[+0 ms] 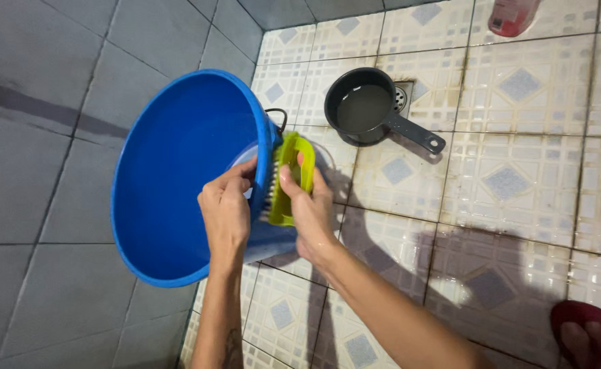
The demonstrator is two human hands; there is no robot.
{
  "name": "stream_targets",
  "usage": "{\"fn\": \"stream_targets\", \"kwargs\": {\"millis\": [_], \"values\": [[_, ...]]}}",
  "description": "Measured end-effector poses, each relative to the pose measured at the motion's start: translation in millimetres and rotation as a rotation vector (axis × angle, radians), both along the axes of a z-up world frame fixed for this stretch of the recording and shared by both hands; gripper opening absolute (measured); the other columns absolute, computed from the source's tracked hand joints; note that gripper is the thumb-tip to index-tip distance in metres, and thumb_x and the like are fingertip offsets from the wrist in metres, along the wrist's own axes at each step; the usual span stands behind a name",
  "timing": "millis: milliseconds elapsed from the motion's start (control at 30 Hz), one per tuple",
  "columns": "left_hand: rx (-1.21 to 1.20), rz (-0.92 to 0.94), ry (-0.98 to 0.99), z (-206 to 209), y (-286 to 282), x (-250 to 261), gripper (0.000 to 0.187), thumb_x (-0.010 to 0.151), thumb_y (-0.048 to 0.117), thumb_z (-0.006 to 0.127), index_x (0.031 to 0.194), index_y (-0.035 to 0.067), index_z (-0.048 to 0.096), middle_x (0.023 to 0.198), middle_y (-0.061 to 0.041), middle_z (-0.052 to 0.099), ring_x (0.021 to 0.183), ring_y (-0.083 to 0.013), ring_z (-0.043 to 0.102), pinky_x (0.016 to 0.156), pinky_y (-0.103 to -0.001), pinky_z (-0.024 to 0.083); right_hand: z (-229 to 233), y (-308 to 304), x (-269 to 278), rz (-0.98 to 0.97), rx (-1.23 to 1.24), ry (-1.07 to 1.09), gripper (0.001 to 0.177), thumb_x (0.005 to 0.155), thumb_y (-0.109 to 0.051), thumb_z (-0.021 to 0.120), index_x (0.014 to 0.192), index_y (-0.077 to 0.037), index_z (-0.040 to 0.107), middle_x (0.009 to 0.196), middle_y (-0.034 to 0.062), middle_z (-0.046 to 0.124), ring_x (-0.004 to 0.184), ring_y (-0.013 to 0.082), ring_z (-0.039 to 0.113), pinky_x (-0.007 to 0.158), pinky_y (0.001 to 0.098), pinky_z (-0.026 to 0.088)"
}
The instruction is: The person is scrubbing the inner and outer surfaces of a blue bucket with a brush after dipping it into a small pot of water.
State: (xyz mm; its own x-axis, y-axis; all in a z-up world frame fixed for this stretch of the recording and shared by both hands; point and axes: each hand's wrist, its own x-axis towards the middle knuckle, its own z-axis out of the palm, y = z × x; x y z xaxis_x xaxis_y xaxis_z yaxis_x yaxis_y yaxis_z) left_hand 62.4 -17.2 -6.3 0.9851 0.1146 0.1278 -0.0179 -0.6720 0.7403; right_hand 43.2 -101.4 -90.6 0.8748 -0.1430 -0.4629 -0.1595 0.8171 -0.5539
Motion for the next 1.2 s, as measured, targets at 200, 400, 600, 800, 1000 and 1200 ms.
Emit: {"fn": "stream_targets", "kwargs": {"millis": [200, 400, 600, 800, 1000, 1200], "values": [[-0.125, -0.018, 0.139, 11, -1, 0, 0.055, 0.078, 0.018, 0.04, 0.118, 0.003, 0.076, 0.098, -0.013, 0.08, 0.087, -0.0179, 0.072, 0.067, -0.031, 0.053, 3, 28, -66, 0.063, -0.207, -0.109, 0.06, 0.091, -0.029, 0.071, 0.144, -0.005, 0.054, 0.127, 0.0066, 0.069, 0.113, 0.0141, 0.065, 0.096, 0.0307, 0.053], [-0.007, -0.057, 0.099, 13, 3, -5, 0.057, 0.078, 0.021, 0.041, 0.121, 0.004, 0.075, 0.1, -0.012, 0.081, 0.087, -0.0187, 0.07, 0.067, -0.029, 0.048, -14, 5, -19, 0.118, -0.325, -0.04, 0.061, 0.091, -0.027, 0.072, 0.147, -0.009, 0.053, 0.132, 0.0048, 0.067, 0.117, 0.0122, 0.064, 0.098, 0.0287, 0.051], [-0.131, 0.003, 0.116, 10, -2, -2, 0.056, 0.076, 0.017, 0.043, 0.116, -0.001, 0.077, 0.1, -0.014, 0.079, 0.087, -0.0183, 0.069, 0.068, -0.03, 0.051, -15, 6, -24, 0.015, -0.155, -0.108, 0.062, 0.091, -0.026, 0.07, 0.148, -0.008, 0.053, 0.134, 0.0058, 0.067, 0.113, 0.0156, 0.064, 0.095, 0.0312, 0.052], [-0.071, -0.097, 0.027, 3, 6, -3, 0.053, 0.079, 0.014, 0.043, 0.118, -0.003, 0.075, 0.101, -0.013, 0.08, 0.088, -0.018, 0.073, 0.082, -0.027, 0.054, -45, 10, -37, 0.067, -0.357, -0.224, 0.059, 0.095, -0.028, 0.072, 0.146, -0.005, 0.054, 0.136, 0.0074, 0.067, 0.121, 0.0147, 0.063, 0.103, 0.0297, 0.049], [-0.102, 0.069, 0.136, 11, -3, -3, 0.054, 0.077, 0.014, 0.04, 0.113, 0.0, 0.078, 0.095, -0.013, 0.078, 0.085, -0.0184, 0.069, 0.069, -0.034, 0.051, -32, -18, 16, 0.178, -0.089, 0.087, 0.063, 0.09, -0.029, 0.069, 0.15, -0.019, 0.052, 0.13, 0.0049, 0.069, 0.116, 0.0133, 0.063, 0.097, 0.0288, 0.047], [-0.077, -0.026, 0.063, 12, -4, -6, 0.051, 0.078, 0.015, 0.042, 0.111, -0.002, 0.076, 0.095, -0.012, 0.079, 0.086, -0.0174, 0.074, 0.073, -0.031, 0.055, -16, 15, -47, 0.085, -0.173, -0.124, 0.059, 0.092, -0.027, 0.072, 0.145, -0.01, 0.055, 0.133, 0.0037, 0.069, 0.117, 0.0105, 0.063, 0.101, 0.0274, 0.049]]}}
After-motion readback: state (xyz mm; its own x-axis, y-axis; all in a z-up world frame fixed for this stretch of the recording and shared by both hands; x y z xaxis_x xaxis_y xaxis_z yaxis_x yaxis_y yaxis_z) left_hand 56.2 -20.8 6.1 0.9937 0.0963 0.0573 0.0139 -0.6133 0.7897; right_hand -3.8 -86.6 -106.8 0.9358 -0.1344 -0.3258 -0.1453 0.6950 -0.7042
